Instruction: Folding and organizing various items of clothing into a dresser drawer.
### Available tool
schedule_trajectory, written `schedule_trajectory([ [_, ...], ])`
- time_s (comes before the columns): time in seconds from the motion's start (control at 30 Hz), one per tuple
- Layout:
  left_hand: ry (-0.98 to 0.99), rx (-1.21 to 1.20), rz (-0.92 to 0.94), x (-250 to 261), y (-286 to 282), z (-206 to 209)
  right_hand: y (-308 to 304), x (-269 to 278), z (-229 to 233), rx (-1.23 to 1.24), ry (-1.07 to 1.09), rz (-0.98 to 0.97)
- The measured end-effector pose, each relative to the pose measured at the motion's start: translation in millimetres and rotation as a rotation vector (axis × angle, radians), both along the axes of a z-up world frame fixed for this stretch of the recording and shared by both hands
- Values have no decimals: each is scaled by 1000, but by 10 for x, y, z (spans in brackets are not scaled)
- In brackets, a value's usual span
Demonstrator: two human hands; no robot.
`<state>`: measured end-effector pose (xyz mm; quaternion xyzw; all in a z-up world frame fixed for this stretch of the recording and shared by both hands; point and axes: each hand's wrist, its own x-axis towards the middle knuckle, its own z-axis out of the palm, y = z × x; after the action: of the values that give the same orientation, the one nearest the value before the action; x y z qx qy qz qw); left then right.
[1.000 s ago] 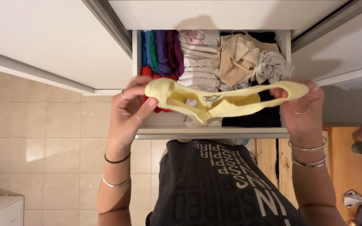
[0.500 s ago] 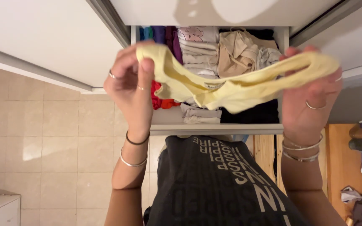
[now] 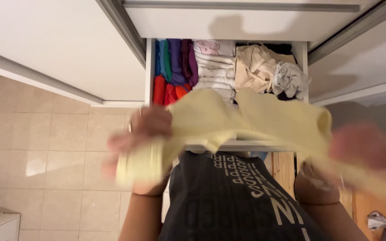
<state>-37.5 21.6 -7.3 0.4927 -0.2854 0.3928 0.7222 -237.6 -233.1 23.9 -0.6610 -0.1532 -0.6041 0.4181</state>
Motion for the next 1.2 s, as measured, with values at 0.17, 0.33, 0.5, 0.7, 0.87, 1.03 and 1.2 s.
schedule_trajectory([
  [0.17,431,65,-1034,-556,75,368,263,-503,554,-416,530,343],
  [0.33,249,-43,-1402,-662,-1006,244,812,646,529,-217,220,36],
  [0.5,453,-20,-1645,-536,-940,155,909,800,491,-20,243,-108],
  [0.7,677,-56,-1917,-410,-900,-13,764,657,194,2,400,-212],
  [0.87,546,-118,-2015,-174,-897,134,726,703,-5,-38,270,-63],
  [1.03,504,-152,-2138,-63,-773,259,677,734,135,19,141,150],
  [1.2,524,138,-2129,-83,-756,80,690,773,285,16,268,190],
])
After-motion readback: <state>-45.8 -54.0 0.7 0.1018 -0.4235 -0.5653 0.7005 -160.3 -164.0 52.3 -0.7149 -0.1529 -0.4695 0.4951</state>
